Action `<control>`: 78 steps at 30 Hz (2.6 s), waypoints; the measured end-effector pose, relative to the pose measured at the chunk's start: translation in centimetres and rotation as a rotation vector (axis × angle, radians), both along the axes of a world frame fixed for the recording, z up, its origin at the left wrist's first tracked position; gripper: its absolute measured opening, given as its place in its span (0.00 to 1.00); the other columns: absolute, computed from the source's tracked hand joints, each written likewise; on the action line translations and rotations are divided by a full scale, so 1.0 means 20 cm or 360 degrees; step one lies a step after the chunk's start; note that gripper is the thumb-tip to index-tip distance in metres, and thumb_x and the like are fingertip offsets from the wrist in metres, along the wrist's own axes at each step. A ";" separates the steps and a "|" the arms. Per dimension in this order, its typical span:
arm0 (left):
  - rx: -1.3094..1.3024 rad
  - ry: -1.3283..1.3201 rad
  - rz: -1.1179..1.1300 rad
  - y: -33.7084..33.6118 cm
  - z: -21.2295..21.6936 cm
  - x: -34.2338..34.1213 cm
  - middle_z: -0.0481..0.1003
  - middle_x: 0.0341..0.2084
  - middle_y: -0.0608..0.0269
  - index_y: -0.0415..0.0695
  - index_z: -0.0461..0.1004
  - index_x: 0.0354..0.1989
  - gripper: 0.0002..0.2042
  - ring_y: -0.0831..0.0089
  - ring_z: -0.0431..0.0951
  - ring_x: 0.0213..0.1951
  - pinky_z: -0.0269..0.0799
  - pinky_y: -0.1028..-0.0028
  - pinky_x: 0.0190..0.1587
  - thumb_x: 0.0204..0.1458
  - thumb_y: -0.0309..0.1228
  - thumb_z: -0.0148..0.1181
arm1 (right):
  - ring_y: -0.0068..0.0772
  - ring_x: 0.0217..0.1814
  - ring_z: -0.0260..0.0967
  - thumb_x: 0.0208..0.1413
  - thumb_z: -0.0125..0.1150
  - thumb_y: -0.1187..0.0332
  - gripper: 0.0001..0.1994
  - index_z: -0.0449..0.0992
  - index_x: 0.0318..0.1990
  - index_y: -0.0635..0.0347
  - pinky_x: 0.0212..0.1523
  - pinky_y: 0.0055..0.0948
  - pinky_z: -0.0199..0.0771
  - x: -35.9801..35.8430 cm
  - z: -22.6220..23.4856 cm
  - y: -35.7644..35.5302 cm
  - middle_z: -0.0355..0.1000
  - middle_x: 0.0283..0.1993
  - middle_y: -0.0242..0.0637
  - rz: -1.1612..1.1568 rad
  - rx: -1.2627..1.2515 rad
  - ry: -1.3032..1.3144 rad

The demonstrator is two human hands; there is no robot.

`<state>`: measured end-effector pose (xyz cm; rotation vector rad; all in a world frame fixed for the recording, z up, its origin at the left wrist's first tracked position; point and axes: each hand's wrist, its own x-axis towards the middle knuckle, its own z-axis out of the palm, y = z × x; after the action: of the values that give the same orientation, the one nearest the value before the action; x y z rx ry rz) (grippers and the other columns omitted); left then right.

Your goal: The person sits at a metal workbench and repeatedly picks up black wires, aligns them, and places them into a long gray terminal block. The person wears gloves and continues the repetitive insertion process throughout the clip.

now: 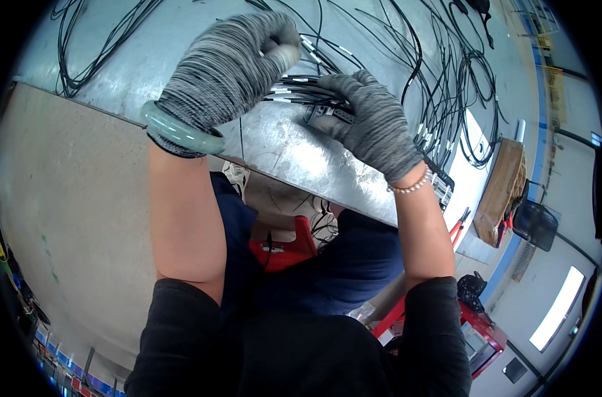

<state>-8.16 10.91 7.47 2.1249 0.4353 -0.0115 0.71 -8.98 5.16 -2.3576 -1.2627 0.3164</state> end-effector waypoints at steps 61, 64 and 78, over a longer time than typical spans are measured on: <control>0.0591 -0.0067 0.0283 0.03 -0.15 0.06 0.78 0.39 0.55 0.46 0.74 0.48 0.13 0.62 0.78 0.41 0.72 0.65 0.48 0.56 0.34 0.56 | 0.34 0.43 0.75 0.56 0.60 0.57 0.16 0.77 0.45 0.58 0.50 0.32 0.72 0.41 -0.14 0.15 0.78 0.40 0.38 -0.0518 -0.0184 0.0169; 0.0602 -0.0008 0.0265 0.06 -0.20 0.11 0.77 0.43 0.56 0.47 0.73 0.50 0.14 0.61 0.77 0.45 0.71 0.66 0.51 0.56 0.31 0.53 | 0.32 0.41 0.75 0.56 0.60 0.58 0.15 0.79 0.42 0.60 0.48 0.31 0.71 0.43 -0.12 0.20 0.78 0.38 0.40 -0.0440 -0.0410 0.0551; 0.0618 0.0361 -0.0248 0.10 -0.31 0.21 0.79 0.35 0.56 0.48 0.78 0.42 0.12 0.60 0.78 0.40 0.71 0.64 0.48 0.53 0.35 0.53 | 0.30 0.40 0.73 0.56 0.60 0.61 0.13 0.77 0.42 0.60 0.48 0.31 0.72 0.57 -0.19 0.14 0.77 0.35 0.39 -0.1018 0.0041 0.0667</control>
<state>-3.94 12.91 1.28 2.5493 0.4291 -0.2799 12.02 -6.19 1.27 -2.3572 -0.2950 0.5337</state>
